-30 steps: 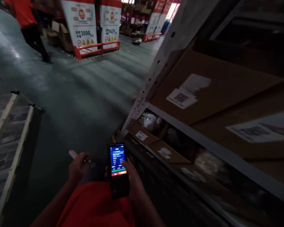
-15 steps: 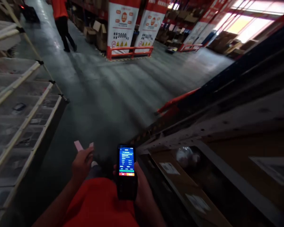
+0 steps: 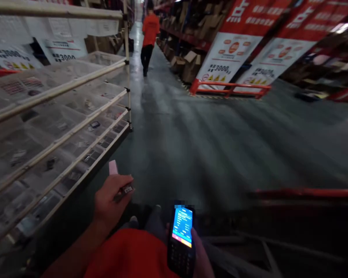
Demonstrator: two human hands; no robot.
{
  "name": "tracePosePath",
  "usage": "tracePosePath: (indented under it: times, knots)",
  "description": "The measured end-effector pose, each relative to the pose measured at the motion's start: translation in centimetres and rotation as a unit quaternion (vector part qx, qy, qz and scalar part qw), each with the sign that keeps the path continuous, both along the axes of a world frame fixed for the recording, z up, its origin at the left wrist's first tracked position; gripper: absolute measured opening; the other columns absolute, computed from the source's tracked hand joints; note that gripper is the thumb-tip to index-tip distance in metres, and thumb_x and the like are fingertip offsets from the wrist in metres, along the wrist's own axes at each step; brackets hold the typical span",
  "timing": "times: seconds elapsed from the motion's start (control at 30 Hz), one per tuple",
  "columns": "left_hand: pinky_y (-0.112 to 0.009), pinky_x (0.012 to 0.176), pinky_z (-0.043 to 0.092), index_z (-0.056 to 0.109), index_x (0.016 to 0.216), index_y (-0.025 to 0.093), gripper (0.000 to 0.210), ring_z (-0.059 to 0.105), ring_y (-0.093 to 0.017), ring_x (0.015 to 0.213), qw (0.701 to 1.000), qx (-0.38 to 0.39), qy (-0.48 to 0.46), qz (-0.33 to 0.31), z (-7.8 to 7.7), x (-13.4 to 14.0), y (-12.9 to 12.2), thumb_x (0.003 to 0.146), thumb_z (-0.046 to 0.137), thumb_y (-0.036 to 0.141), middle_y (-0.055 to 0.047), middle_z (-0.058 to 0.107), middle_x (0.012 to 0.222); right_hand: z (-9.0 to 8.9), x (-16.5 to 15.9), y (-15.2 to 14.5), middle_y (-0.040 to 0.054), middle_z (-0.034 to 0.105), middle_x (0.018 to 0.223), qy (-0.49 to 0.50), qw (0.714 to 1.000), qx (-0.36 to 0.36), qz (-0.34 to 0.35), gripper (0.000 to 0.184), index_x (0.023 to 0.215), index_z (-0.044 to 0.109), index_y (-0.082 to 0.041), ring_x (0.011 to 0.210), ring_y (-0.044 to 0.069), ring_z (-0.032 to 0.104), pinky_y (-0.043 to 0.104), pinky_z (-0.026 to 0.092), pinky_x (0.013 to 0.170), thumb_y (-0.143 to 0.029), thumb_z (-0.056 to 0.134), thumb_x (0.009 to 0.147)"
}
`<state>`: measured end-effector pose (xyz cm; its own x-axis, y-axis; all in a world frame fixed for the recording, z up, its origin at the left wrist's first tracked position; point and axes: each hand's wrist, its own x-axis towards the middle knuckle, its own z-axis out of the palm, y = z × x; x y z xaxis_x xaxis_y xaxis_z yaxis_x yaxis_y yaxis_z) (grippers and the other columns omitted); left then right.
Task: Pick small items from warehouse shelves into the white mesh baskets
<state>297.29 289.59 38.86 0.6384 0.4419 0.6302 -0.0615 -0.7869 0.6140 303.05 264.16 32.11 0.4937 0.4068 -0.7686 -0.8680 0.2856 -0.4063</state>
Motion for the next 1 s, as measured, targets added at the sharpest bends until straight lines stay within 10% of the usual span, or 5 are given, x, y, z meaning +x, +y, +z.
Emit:
tracePosePath:
  times: [0.43, 0.67, 0.8, 1.0]
  knots:
    - [-0.014, 0.071, 0.056, 0.047, 0.116, 0.028, 0.044, 0.071, -0.009, 0.088, 0.965, -0.185, 0.073, 0.172, 1.6, 1.9, 6.9, 0.08, 0.07, 0.018, 0.007, 0.075, 0.095, -1.7, 13.0, 12.0, 0.0126, 0.08, 0.088, 0.06, 0.982, -0.029, 0.179, 0.058, 0.101, 0.071, -0.014, 0.078, 0.029, 0.075, 0.037, 0.06, 0.067, -0.052, 0.086, 0.059]
    - [-0.018, 0.056, 0.058, 0.052, 0.124, 0.025, 0.045, 0.07, -0.012, 0.072, 0.891, -0.39, 0.016, 0.23, 4.5, 5.9, 10.9, 0.08, 0.063, 0.021, -0.001, 0.073, 0.106, -0.6, 22.9, 22.7, 0.0118, 0.078, 0.101, 0.004, 0.941, -0.042, 0.337, 0.067, 0.114, 0.066, -0.017, 0.088, 0.034, 0.074, 0.043, 0.06, 0.074, -0.057, 0.081, 0.062]
    - [-0.021, 0.062, 0.059, 0.052, 0.124, 0.024, 0.046, 0.063, -0.022, 0.114, 0.849, -0.412, -0.084, 0.319, 5.7, 8.5, 12.6, 0.08, 0.066, 0.027, -0.003, 0.074, 0.102, 0.4, 26.9, 28.9, 0.0092, 0.078, 0.102, -0.061, 0.927, -0.045, 0.368, 0.079, 0.13, 0.054, -0.021, 0.081, 0.029, 0.075, 0.037, 0.06, 0.068, -0.053, 0.082, 0.064]
    - [-0.025, 0.09, 0.051, 0.046, 0.13, 0.025, 0.045, 0.064, -0.017, 0.112, 0.847, -0.359, -0.074, 0.384, 5.0, 9.5, 14.8, 0.088, 0.061, 0.031, -0.004, 0.071, 0.112, 0.5, 28.6, 35.6, 0.0118, 0.078, 0.1, -0.045, 0.88, -0.007, 0.472, 0.072, 0.123, 0.058, -0.018, 0.085, 0.031, 0.075, 0.039, 0.061, 0.072, -0.057, 0.08, 0.066]
